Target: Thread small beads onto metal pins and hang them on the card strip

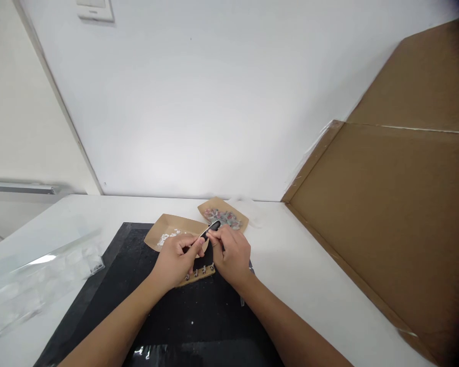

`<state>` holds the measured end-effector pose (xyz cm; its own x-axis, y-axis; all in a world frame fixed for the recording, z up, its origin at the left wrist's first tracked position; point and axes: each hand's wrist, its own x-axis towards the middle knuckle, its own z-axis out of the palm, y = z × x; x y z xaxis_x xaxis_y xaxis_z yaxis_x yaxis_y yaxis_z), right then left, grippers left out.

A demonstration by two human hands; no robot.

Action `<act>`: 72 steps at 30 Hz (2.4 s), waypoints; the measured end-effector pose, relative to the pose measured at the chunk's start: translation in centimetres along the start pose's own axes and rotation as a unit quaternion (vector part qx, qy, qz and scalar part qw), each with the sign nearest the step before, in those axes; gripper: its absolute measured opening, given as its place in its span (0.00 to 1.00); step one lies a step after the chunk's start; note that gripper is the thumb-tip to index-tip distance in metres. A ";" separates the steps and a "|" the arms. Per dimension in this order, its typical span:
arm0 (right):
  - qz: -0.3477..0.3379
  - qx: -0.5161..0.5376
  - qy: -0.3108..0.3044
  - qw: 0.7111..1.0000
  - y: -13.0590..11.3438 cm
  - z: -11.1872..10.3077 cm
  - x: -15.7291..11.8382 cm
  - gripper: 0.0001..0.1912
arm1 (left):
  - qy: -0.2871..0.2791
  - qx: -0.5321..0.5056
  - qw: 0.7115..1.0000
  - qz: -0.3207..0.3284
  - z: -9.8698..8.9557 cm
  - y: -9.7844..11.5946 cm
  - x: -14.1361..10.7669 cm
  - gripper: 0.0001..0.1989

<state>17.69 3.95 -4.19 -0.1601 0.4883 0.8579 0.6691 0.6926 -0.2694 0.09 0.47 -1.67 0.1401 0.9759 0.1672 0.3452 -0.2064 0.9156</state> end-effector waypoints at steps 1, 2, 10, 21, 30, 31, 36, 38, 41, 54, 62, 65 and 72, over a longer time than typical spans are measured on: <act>0.010 -0.009 0.011 1.000 0.0 0.0 0.0 0.10 | 0.000 -0.001 1.000 -0.001 0.0 0.0 0.0 0.25; 0.019 -0.013 0.018 1.000 0.0 0.0 0.1 0.09 | 0.001 -0.002 1.000 -0.003 0.0 0.0 0.0 0.25; 0.003 -0.001 -0.002 1.000 -0.3 0.2 -0.1 0.10 | 0.005 -0.013 1.000 -0.019 -0.1 0.1 0.0 0.25; 0.011 -0.019 0.004 1.000 -0.3 0.6 0.1 0.11 | -0.006 -0.067 0.996 -0.054 -0.4 0.0 0.1 0.26; 0.009 -0.027 0.003 1.000 -0.6 0.5 0.5 0.12 | 0.003 -0.102 0.993 -0.055 -0.5 -0.4 0.2 0.25; 0.010 -0.021 0.003 1.000 -0.5 0.5 0.5 0.13 | 0.004 -0.103 0.993 -0.056 -0.5 -0.4 0.2 0.25; -0.007 -0.015 -0.018 1.000 -0.4 0.8 0.3 0.12 | 0.007 -0.112 0.992 -0.058 -0.5 -0.7 0.3 0.25; 0.010 -0.017 0.001 1.000 -0.5 0.9 0.3 0.12 | 0.010 -0.112 0.992 -0.057 -0.5 -0.7 0.4 0.25; 0.001 0.004 -0.038 0.999 -0.6 0.8 0.3 0.11 | 0.011 -0.115 0.992 -0.057 -0.5 -0.6 0.4 0.25; 0.006 -0.025 -0.013 1.000 -0.7 0.5 0.3 0.14 | 0.027 -0.108 0.992 -0.056 -0.3 0.2 0.1 0.24; 0.012 -0.027 0.008 1.000 -0.2 0.4 0.5 0.13 | 0.020 -0.114 0.992 -0.056 -0.2 0.1 0.0 0.25; 0.008 -0.008 -0.014 1.000 -0.4 0.3 0.2 0.11 | 0.018 -0.111 0.992 -0.053 -0.1 0.1 0.0 0.25; 0.010 -0.007 -0.009 1.000 -0.4 0.0 0.4 0.11 | 0.010 -0.102 0.994 -0.046 -0.1 0.1 0.0 0.25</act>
<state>17.30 3.84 -3.79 -0.1596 0.5122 0.8439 0.6825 0.6749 -0.2806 0.06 0.44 -1.51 0.0980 0.9915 0.0856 0.1601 -0.1006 0.9820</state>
